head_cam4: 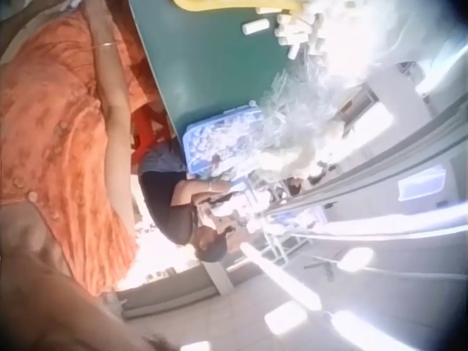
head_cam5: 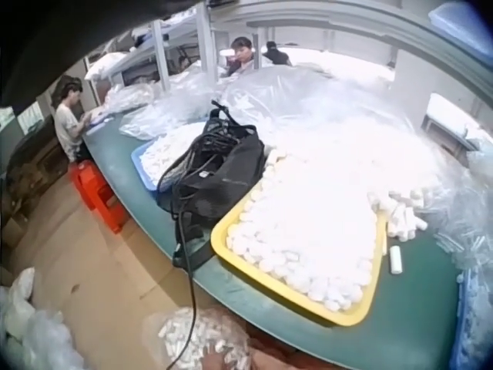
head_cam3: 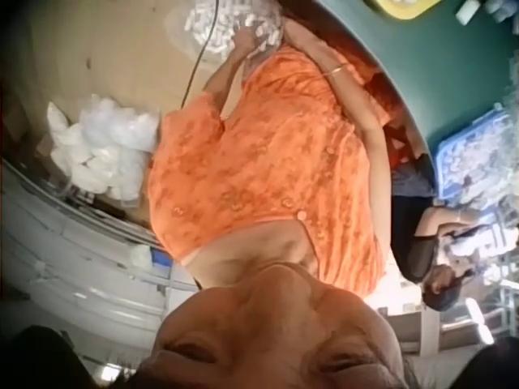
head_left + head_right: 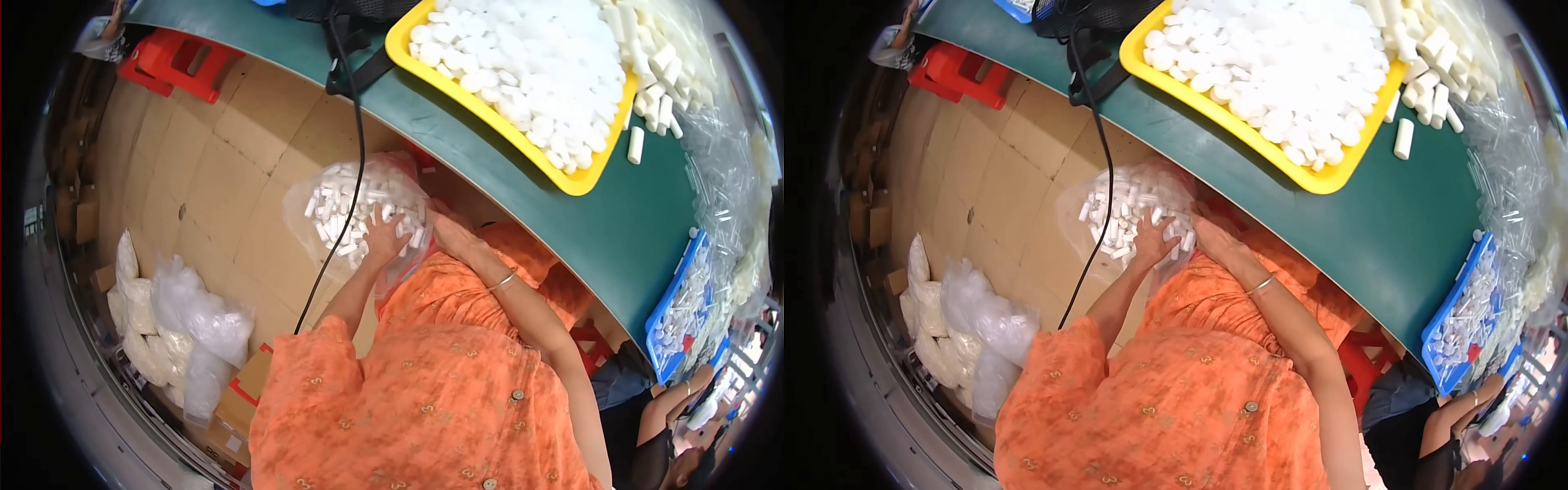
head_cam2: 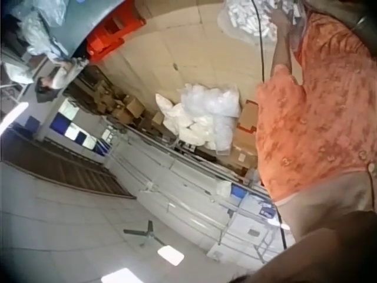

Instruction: Assembling small toy components by inserting plastic stems into foam cylinders at a factory workbench.

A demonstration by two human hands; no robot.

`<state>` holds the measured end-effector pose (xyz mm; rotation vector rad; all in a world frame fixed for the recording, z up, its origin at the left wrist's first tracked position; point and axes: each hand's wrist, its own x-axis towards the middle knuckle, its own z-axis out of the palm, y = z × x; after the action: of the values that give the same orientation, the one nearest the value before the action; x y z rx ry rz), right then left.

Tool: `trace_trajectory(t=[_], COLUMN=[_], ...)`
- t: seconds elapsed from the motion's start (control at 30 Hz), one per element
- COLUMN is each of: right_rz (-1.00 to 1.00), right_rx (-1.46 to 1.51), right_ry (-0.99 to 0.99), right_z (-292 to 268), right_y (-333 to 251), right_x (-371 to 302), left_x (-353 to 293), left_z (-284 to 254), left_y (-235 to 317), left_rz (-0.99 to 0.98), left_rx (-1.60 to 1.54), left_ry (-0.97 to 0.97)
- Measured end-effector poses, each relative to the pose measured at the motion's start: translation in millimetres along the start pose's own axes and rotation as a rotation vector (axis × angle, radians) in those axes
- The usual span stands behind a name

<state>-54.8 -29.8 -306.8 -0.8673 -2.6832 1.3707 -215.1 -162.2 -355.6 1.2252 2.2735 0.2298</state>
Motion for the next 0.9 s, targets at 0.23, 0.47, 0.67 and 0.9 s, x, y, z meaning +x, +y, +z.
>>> trace_trajectory(t=[0.23,0.47,0.67,0.9], right_rz=[0.044,0.348,0.372,0.366], right_rx=[-0.086,0.358,0.658,0.389], right_ry=[0.017,0.287,0.609,1.204], right_z=[-52,-119,-139,-169], right_y=[-55,-86,-122,-157], right_x=[-21,-166,-282,-382], left_x=[62,97,102,94], left_z=[-108,-105,-144,-179], left_y=[-28,-55,-30,18], left_rz=[-0.237,-0.636,-0.498,-0.027], left_rx=[-0.522,-1.187,-1.071,-0.73], left_ry=[-0.049,-0.166,-0.068,-0.232])
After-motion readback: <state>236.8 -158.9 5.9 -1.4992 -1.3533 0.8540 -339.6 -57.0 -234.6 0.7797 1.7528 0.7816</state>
